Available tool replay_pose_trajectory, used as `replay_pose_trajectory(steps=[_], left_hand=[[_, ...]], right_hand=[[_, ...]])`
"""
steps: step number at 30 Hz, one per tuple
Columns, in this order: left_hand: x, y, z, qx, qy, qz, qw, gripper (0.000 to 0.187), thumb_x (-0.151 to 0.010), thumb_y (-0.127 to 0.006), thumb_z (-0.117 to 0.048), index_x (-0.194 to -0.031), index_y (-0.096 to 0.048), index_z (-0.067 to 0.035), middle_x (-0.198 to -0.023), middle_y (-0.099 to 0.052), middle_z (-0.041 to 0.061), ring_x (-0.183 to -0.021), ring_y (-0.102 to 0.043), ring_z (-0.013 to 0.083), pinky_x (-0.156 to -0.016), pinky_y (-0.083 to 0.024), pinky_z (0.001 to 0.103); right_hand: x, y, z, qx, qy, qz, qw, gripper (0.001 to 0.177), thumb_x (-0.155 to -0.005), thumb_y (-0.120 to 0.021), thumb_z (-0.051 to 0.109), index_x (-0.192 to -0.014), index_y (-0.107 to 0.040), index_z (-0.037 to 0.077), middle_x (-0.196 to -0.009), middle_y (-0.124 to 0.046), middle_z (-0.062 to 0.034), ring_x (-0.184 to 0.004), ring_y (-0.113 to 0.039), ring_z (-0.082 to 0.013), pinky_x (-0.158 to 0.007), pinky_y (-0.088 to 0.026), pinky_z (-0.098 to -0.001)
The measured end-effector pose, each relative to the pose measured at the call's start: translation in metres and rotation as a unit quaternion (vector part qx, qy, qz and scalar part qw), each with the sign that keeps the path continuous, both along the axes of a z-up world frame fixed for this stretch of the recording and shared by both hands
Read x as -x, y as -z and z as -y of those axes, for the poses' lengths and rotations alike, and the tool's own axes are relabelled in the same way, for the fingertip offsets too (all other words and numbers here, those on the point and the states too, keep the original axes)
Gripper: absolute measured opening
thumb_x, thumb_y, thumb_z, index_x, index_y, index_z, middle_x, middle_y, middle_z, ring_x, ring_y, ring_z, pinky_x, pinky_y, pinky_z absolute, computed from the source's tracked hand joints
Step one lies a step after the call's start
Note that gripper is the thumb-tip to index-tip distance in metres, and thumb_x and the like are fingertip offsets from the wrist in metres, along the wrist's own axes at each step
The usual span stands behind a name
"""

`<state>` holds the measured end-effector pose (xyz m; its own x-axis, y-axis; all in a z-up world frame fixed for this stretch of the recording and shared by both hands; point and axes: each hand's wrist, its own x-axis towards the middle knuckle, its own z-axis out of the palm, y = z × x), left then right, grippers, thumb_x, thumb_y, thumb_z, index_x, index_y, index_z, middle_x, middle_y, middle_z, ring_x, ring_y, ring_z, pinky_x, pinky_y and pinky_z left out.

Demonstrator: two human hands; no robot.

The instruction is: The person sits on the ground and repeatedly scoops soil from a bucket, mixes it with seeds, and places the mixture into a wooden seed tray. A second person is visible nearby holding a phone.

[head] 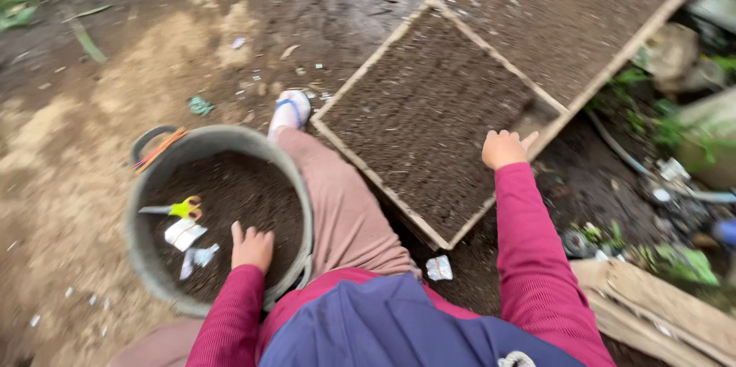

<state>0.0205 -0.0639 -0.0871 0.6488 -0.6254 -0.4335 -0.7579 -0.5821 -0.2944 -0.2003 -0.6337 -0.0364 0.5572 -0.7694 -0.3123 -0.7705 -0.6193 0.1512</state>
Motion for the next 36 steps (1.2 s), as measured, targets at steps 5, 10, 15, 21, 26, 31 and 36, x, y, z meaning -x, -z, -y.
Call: replay_pose_trajectory(steps=[5, 10, 15, 21, 26, 31, 36], left_hand=[[-0.01, -0.028, -0.002, 0.209, -0.117, 0.068, 0.969, 0.023, -0.08, -0.063, -0.029, -0.102, -0.054, -0.027, -0.096, -0.063, -0.007, -0.104, -0.051, 0.0125, -0.099, -0.024, 0.046], [-0.016, -0.016, -0.018, 0.2, -0.081, 0.104, 0.971, 0.01, -0.085, -0.05, -0.023, -0.086, -0.06, -0.025, -0.092, -0.056, -0.003, -0.095, -0.042, 0.019, -0.082, -0.029, 0.043], [-0.008, 0.027, -0.028, -0.011, -0.04, -0.018, 0.999, 0.026, -0.089, -0.041, -0.021, -0.103, -0.063, -0.02, -0.113, -0.054, 0.006, -0.107, -0.031, 0.0273, -0.091, -0.02, 0.053], [-0.012, -0.015, -0.028, 0.208, -0.166, -0.019, 0.964, 0.024, -0.079, -0.065, -0.034, -0.097, -0.055, -0.023, -0.094, -0.059, -0.003, -0.101, -0.042, 0.0189, -0.088, -0.027, 0.048], [-0.024, -0.04, -0.02, 0.56, -0.461, -0.216, 0.653, 0.041, -0.07, -0.078, -0.021, -0.107, -0.059, -0.021, -0.103, -0.066, 0.004, -0.097, -0.062, 0.0218, -0.085, -0.048, 0.035], [-0.007, -0.044, -0.034, 0.648, -0.455, -0.215, 0.571, 0.048, -0.067, -0.072, -0.003, -0.112, -0.054, -0.009, -0.103, -0.059, 0.011, -0.089, -0.063, 0.0239, -0.082, -0.051, 0.036], [0.004, -0.022, -0.051, 0.705, -0.547, -0.301, 0.337, 0.05, -0.075, -0.068, 0.004, -0.121, -0.048, 0.002, -0.1, -0.056, 0.014, -0.087, -0.061, 0.0177, -0.065, -0.057, 0.021]], right_hand=[[-0.103, -0.106, -0.172, -0.035, -0.306, 0.198, 0.931, 0.048, -0.086, -0.044, 0.014, -0.133, -0.05, 0.013, -0.133, -0.052, -0.0061, -0.124, -0.047, -0.0263, -0.108, -0.016, -0.0614], [-0.159, -0.118, -0.285, -0.101, -0.489, 0.291, 0.816, 0.038, -0.083, -0.047, 0.018, -0.12, -0.059, 0.019, -0.126, -0.058, 0.0018, -0.116, -0.053, -0.017, -0.103, -0.03, -0.0478], [-0.182, -0.128, -0.331, -0.14, -0.559, 0.329, 0.748, 0.032, -0.081, -0.052, 0.018, -0.112, -0.063, 0.021, -0.119, -0.062, 0.0032, -0.105, -0.06, -0.0147, -0.095, -0.04, -0.0393], [-0.204, -0.085, -0.362, -0.3, -0.474, 0.304, 0.77, 0.033, -0.08, -0.051, 0.012, -0.11, -0.065, 0.018, -0.113, -0.064, -0.0012, -0.103, -0.062, -0.0218, -0.09, -0.049, -0.037], [-0.212, -0.067, -0.431, -0.618, -0.053, 0.22, 0.753, 0.048, -0.089, -0.062, 0.027, -0.128, -0.045, 0.006, -0.108, -0.06, -0.0234, -0.086, -0.065, -0.0303, -0.067, -0.058, -0.0383], [-0.231, 0.021, -0.46, -0.629, -0.026, 0.274, 0.727, 0.016, -0.08, -0.069, 0.015, -0.089, -0.064, 0.004, -0.074, -0.063, -0.0105, -0.063, -0.064, -0.0169, -0.05, -0.055, -0.0254], [-0.241, -0.015, -0.448, -0.415, -0.254, 0.206, 0.849, 0.021, -0.083, -0.066, 0.032, -0.099, -0.067, 0.019, -0.101, -0.067, -0.0035, -0.1, -0.062, -0.0235, -0.082, -0.053, -0.0356]])
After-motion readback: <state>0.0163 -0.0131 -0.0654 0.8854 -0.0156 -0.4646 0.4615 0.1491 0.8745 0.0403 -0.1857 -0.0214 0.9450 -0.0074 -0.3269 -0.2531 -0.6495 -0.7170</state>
